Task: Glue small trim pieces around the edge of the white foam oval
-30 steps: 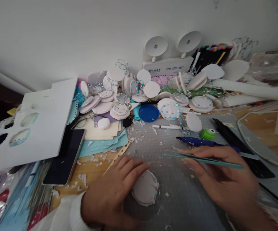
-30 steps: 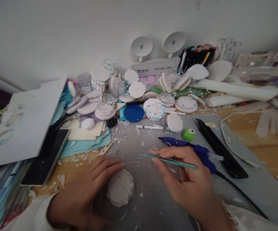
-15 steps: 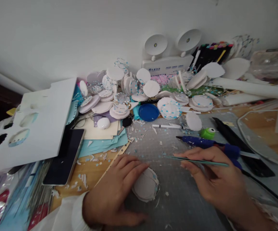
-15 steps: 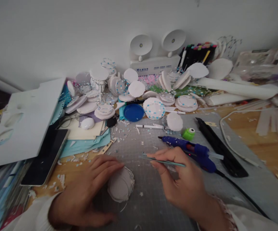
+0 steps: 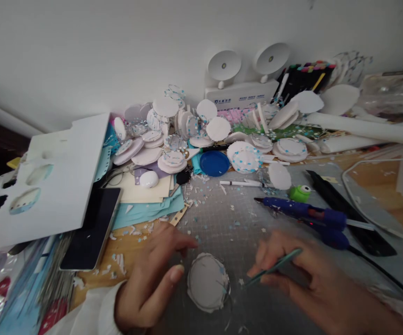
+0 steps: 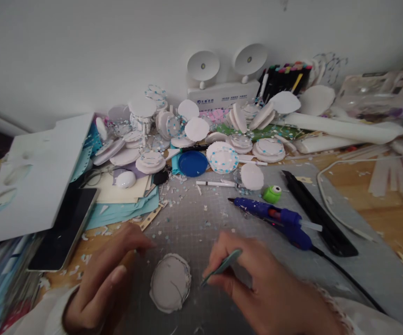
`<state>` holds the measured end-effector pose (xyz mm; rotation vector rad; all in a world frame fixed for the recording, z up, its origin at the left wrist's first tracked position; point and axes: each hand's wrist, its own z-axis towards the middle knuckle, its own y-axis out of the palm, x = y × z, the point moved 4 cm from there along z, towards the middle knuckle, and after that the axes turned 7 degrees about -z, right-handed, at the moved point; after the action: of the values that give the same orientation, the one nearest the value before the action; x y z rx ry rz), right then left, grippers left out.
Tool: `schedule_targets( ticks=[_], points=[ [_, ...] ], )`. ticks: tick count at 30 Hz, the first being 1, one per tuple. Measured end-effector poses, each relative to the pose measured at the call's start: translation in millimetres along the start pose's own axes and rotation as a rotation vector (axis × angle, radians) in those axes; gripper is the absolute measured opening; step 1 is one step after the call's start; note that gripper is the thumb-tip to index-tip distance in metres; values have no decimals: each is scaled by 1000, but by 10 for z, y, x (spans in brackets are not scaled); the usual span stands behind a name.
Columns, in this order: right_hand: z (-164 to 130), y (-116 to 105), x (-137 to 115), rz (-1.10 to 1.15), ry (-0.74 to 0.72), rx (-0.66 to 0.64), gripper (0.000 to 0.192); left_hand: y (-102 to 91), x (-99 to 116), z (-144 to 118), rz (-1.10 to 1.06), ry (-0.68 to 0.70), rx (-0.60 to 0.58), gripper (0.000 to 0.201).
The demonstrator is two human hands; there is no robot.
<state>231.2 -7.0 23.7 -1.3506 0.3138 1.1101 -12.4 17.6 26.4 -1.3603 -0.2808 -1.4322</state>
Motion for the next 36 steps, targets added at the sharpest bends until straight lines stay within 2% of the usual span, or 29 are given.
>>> schedule_targets(
  ticks=[2,4,10,15,20,25,31,36],
  points=[
    [-29,25,-8,-32,-3,-96,20,-1,10,-9,5,-18,34,32],
    [-52,46,1,-80,-14,-131,22,10,20,2,38,-12,35,33],
    [-59,73,32,-129,-53,-113,24,44,1,38,209,38,-34,32],
    [-40,68,24,-150,-51,-95,22,74,-16,52,248,-3,-83,34],
    [-7,21,-22,-109,-112,1,23,92,29,67,170,-33,-108,41],
    [0,-52,-30,-88,-140,151,30,66,69,66,175,-32,-25,32],
    [-1,-144,3,-5,-93,386,29,118,15,36,40,-171,61,21],
    [190,-162,-181,157,-72,461,22,207,-57,-14,-119,-321,91,27]
  ],
)
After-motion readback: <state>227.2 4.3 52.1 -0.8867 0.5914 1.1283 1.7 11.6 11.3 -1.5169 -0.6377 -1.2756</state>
